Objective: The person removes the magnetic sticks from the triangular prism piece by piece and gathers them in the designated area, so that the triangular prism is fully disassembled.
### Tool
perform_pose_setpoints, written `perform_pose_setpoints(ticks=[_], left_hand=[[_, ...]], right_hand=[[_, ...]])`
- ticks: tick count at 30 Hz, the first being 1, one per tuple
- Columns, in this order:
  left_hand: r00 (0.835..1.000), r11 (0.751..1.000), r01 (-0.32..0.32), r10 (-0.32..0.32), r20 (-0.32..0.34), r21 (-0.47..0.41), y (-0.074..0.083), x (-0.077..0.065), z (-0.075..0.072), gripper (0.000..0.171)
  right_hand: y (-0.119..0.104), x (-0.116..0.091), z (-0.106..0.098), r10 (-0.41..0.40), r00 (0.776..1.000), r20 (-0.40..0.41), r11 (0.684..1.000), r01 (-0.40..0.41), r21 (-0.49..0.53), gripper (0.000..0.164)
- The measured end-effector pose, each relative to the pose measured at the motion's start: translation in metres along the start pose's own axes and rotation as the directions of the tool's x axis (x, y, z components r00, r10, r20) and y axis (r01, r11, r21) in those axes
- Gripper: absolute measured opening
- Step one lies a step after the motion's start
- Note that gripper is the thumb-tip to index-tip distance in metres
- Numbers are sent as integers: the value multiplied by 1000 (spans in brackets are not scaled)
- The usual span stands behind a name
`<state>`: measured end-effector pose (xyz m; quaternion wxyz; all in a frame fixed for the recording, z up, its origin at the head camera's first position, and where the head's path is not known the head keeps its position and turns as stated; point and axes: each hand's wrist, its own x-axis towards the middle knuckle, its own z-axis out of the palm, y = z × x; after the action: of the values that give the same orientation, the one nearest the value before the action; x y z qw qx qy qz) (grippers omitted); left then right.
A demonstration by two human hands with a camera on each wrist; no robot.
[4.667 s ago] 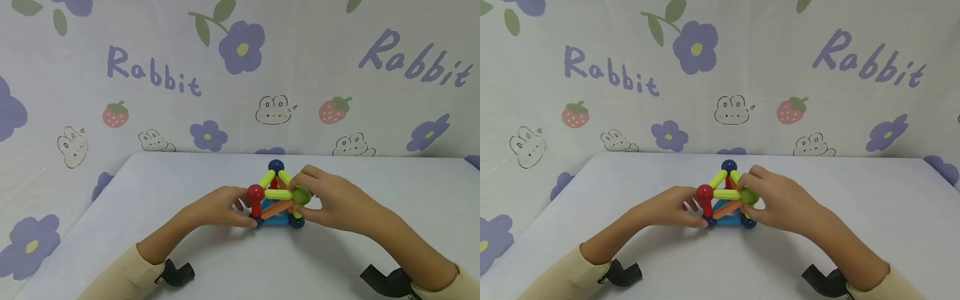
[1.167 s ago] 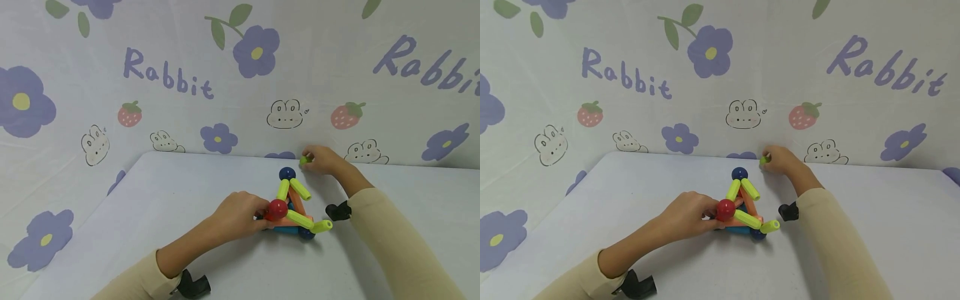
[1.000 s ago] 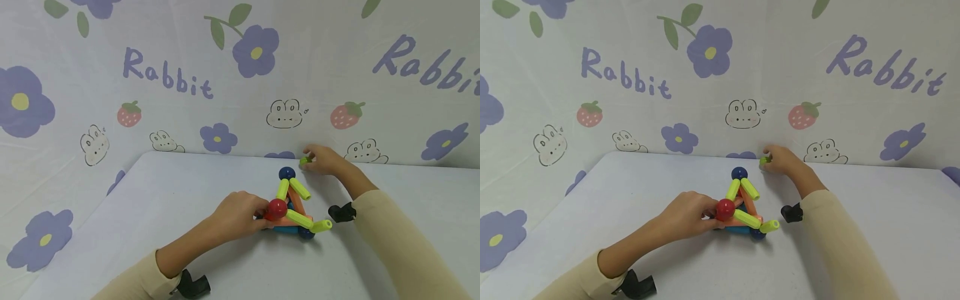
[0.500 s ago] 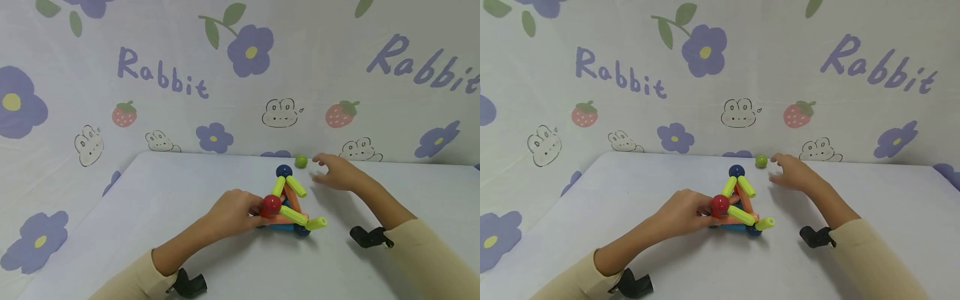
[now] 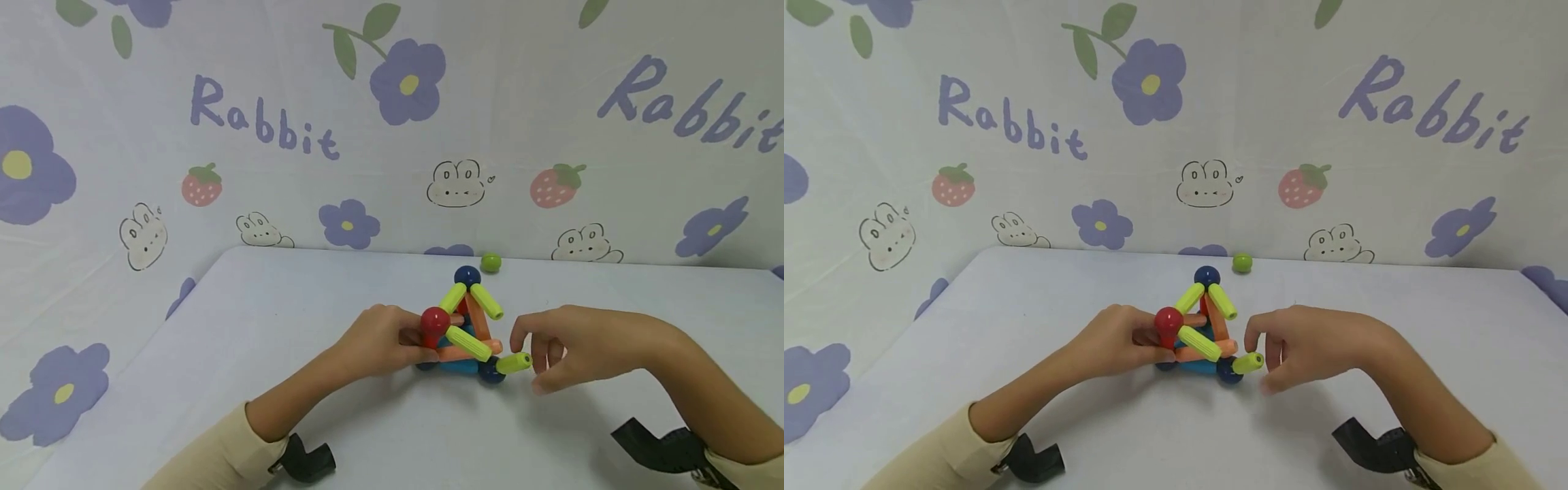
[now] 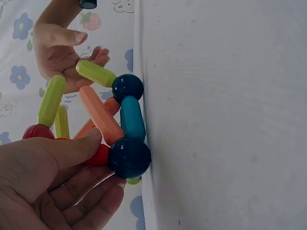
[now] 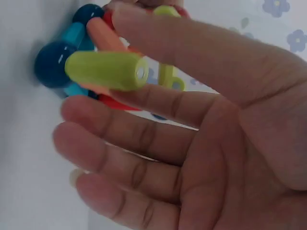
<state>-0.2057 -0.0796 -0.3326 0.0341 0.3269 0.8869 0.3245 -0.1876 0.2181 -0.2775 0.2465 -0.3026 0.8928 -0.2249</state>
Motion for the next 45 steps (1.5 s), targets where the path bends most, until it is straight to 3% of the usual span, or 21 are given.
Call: perform_pose_setpoints(ticks=[3, 9, 20, 30, 37, 45], left_hand=[[1000, 1000, 12, -11, 5, -26, 0, 0, 0, 28], [999, 996, 42, -40, 27, -73, -2, 1, 1, 27], [998, 995, 62, -60, 35, -72, -5, 4, 1, 29], [996, 993, 90, -88, 32, -71, -3, 4, 1, 30], [997, 994, 71, -68, 38, -82, -4, 4, 0, 29], [989, 989, 107, -96, 109, -104, -10, 4, -1, 30]], right_hand=[[-4, -1, 6, -1, 1000, -16, 1000, 1, 6, 37], [-1, 6, 15, -65, 994, -85, 998, 64, -8, 22], [-1, 9, 16, -50, 988, -148, 998, 43, -51, 15], [6, 12, 15, -18, 987, -162, 998, 8, -64, 18], [13, 16, 15, -12, 986, -169, 998, 1, -66, 16], [20, 22, 18, -4, 988, -157, 995, -11, -96, 14]])
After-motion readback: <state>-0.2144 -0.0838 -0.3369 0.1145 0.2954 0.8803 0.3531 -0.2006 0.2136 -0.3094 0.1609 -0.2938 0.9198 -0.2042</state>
